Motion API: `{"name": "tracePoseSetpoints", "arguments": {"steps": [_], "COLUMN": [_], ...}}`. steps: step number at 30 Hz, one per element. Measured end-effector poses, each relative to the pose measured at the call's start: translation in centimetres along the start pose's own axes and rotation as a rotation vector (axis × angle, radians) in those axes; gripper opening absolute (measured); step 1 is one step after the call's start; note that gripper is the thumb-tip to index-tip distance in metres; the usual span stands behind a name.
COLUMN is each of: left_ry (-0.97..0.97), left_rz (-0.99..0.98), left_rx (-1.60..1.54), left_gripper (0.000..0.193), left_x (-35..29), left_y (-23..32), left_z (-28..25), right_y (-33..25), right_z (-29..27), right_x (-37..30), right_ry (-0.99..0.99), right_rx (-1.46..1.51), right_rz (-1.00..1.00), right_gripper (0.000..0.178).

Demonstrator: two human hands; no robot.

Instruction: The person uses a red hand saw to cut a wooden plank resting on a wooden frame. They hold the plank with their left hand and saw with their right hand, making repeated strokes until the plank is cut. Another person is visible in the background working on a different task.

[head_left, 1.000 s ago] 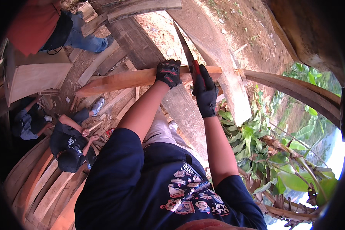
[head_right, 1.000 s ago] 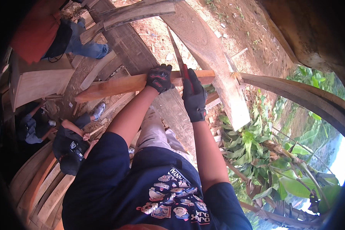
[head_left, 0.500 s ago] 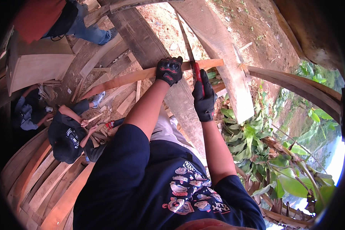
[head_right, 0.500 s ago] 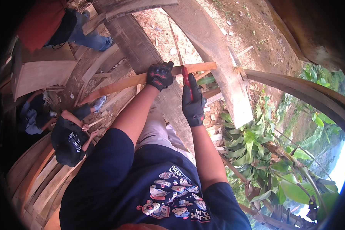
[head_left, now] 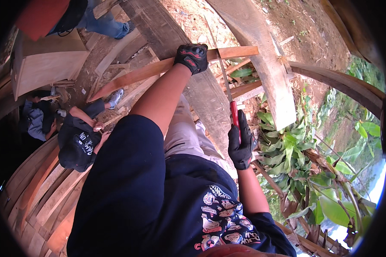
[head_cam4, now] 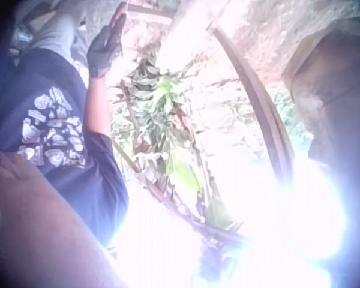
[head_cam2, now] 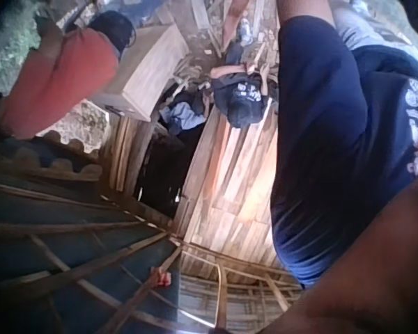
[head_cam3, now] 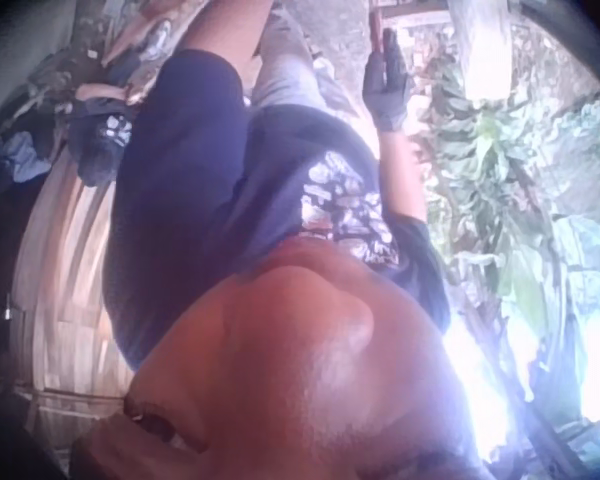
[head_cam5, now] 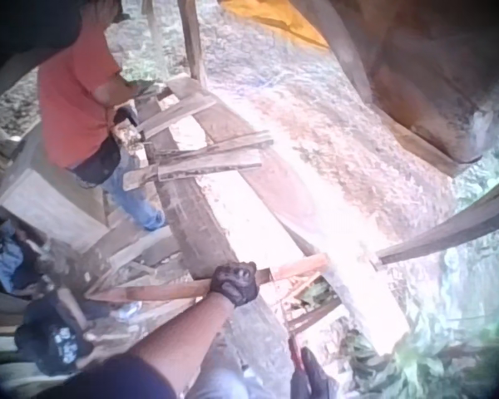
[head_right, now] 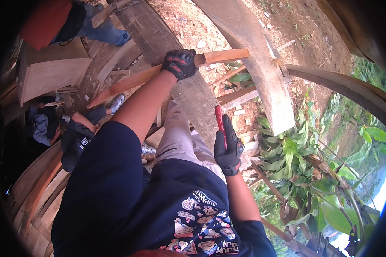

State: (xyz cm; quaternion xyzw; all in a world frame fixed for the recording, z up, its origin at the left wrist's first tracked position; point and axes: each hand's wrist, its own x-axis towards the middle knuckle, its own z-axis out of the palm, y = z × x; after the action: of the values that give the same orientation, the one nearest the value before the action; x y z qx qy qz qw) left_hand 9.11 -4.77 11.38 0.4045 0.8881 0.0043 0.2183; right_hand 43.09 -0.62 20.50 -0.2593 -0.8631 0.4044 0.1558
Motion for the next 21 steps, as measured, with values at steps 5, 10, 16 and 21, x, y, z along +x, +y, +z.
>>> {"name": "tracePoseSetpoints", "arguments": {"steps": [5, 10, 16, 21], "left_ry": [0.046, 0.114, 0.111, 0.075], "left_rz": [0.056, 0.089, 0.083, 0.0], "left_rx": [0.054, 0.068, 0.003, -0.014], "left_gripper": [0.043, 0.038, 0.033, 0.022], "left_x": [-0.4, -0.6, 0.4, 0.0], "left_y": [-0.2, -0.6, 0.0, 0.1], "left_z": [0.7, 1.4, 1.6, 0.3], "right_y": [-3.3, -5.4, -3.0, -6.7], "right_z": [-2.5, 0.8, 3.7, -2.6], "right_x": [3.3, 12.6, 19.6, 11.0], "right_ry": [-0.048, -0.031, -0.012, -0.109], "right_rx": [0.011, 0.036, 0.127, 0.092], "right_rz": [0.033, 0.069, 0.188, 0.295], "right_gripper": [0.047, 0.042, 0.043, 0.043]}}
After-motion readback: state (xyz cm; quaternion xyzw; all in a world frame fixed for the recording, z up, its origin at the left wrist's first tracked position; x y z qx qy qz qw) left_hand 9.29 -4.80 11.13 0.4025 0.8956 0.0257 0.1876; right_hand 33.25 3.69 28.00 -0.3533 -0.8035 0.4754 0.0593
